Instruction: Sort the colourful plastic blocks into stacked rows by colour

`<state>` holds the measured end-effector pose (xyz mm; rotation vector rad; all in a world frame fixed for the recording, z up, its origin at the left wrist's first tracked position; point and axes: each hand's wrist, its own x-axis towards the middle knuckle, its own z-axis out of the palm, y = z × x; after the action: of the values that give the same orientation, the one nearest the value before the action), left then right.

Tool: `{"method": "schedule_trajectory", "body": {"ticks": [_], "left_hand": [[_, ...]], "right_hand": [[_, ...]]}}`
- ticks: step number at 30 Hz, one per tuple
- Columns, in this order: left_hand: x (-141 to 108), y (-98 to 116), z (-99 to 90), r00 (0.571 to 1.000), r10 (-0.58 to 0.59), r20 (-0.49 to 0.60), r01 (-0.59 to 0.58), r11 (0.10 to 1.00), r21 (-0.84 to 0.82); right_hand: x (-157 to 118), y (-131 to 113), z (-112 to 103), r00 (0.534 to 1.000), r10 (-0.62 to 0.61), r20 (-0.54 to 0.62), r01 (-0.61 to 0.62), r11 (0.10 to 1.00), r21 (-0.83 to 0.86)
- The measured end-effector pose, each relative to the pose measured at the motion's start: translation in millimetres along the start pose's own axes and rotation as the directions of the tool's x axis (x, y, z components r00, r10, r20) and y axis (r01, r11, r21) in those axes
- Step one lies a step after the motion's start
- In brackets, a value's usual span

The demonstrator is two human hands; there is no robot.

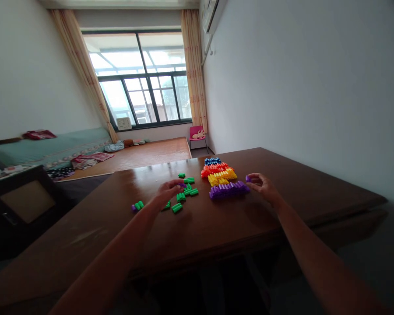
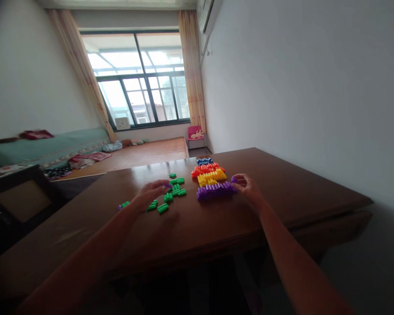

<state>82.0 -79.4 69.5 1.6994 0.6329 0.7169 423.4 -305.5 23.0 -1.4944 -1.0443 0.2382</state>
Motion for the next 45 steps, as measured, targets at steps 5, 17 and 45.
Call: {"method": "schedule_trajectory", "body": {"ticks": [5,17,45], "left_hand": [[-18.3,-20.9,92.8,0.957,0.198,0.212,-0.244,0.945,0.220],[-16.4,-31.7,124.3,0.915,0.218,0.340,-0.391,0.685,0.614],[-59.8,-79.1,-177.0,0.979,-0.009,-0.203,0.170,0.580,0.796]], "right_hand": [[-30.8,-9.0,37.1,0.897,-0.109,0.429,0.173,0.978,-0.113],[-33.6,11.5,45.1,0.903,-0.146,0.403,0.232,0.957,-0.174],[-47.5,-61.6,176.2,0.730,-0.468,0.498,0.604,0.782,-0.151]]}}
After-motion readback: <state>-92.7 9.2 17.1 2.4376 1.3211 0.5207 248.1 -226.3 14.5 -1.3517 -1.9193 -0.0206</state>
